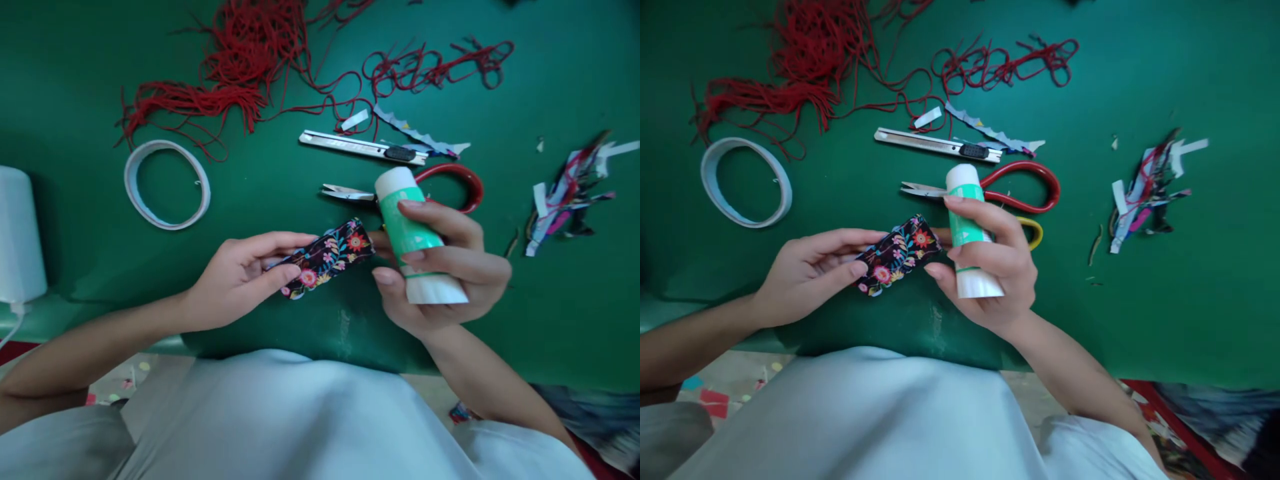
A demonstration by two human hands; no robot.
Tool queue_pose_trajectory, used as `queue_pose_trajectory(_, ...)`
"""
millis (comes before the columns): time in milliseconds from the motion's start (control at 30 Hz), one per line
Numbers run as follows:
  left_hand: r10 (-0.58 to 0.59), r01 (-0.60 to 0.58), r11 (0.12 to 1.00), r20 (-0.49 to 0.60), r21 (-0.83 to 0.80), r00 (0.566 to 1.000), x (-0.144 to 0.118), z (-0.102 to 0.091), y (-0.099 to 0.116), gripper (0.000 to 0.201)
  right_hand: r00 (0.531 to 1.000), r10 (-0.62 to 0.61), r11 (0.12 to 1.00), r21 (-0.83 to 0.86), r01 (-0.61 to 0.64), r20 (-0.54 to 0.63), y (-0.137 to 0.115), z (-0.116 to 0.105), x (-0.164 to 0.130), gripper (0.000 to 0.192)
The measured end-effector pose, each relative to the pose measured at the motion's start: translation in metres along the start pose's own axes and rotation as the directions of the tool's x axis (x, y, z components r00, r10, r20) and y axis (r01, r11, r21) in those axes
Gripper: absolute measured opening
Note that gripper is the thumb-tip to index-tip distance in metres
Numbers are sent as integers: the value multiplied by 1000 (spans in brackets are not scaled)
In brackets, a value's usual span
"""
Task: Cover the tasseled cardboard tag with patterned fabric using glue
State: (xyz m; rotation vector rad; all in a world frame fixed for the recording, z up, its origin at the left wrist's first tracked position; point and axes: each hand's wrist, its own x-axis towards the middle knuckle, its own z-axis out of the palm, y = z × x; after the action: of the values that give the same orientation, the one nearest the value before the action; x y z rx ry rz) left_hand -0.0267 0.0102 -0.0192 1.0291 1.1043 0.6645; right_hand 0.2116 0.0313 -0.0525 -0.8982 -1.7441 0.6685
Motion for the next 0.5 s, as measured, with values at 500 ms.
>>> queue_pose_trajectory(500, -142, 141, 983, 1, -121, 990, 4, -2, -4, 30, 996, -84, 995, -51, 83, -34, 0, 5, 5, 35)
